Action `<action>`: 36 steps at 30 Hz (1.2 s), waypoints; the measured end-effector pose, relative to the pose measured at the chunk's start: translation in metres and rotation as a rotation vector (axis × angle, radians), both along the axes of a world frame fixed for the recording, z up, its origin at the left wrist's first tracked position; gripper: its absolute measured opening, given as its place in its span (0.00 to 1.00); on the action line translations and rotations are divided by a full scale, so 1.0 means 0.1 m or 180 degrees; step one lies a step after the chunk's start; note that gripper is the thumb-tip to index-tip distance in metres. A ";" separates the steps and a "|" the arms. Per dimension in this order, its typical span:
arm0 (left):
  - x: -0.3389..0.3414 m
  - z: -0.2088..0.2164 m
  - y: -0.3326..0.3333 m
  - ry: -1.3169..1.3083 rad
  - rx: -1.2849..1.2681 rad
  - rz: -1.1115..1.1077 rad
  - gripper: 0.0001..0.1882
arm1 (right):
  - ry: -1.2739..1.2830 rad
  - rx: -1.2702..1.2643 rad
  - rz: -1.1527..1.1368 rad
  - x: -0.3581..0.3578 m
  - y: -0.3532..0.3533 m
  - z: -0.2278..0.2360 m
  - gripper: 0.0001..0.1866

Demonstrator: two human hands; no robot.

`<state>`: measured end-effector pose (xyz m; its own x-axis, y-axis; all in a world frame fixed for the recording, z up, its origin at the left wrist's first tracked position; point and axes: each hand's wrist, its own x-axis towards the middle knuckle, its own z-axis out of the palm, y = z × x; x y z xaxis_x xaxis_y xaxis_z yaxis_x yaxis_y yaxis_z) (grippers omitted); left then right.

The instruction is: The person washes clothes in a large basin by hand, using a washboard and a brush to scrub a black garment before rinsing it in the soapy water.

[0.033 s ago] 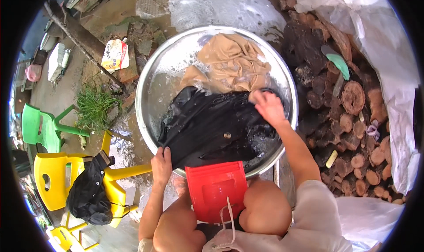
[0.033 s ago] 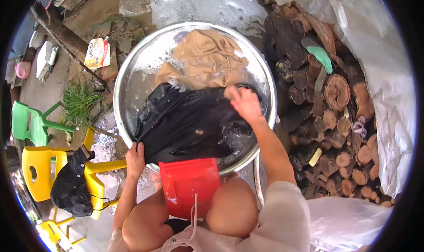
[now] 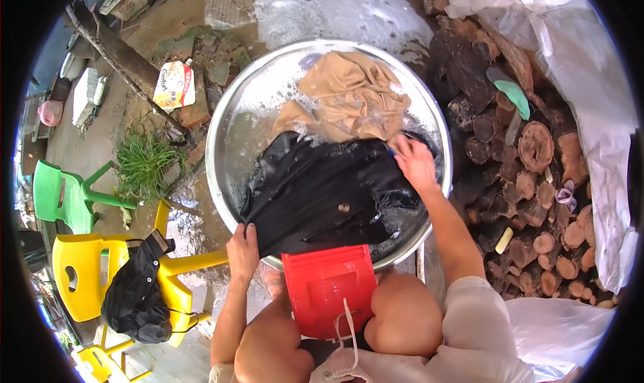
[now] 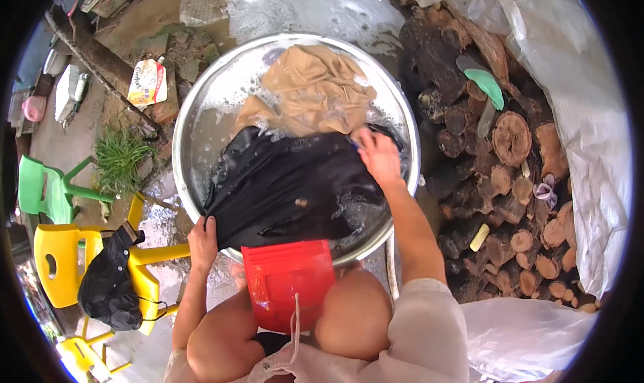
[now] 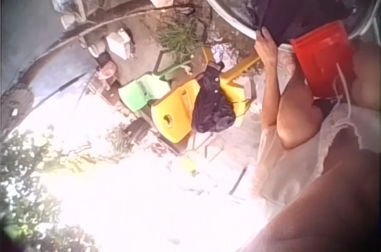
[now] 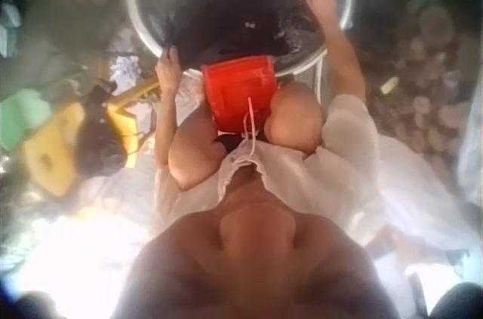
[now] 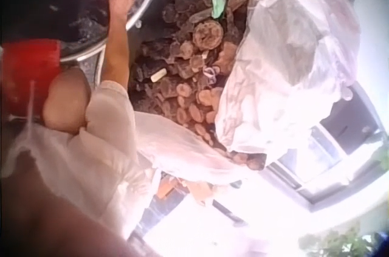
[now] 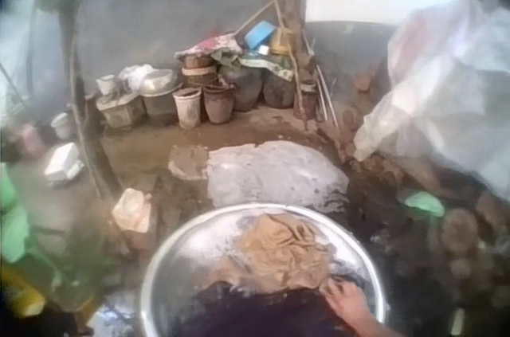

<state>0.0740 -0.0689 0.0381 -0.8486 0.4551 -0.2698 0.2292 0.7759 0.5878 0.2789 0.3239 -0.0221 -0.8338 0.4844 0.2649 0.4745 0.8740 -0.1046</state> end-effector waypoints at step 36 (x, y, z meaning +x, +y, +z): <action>0.08 -0.14 -0.10 -0.0102 -0.0299 -0.0420 0.19 | 0.0497 -0.1077 0.2151 -1.22 -2.11 0.58 0.20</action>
<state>0.0817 -0.0785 0.0244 -0.7733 0.5335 -0.3426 0.3150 0.7922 0.5227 0.1569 0.1131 0.0359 -0.9423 -0.0411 0.3321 -0.1932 0.8772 -0.4396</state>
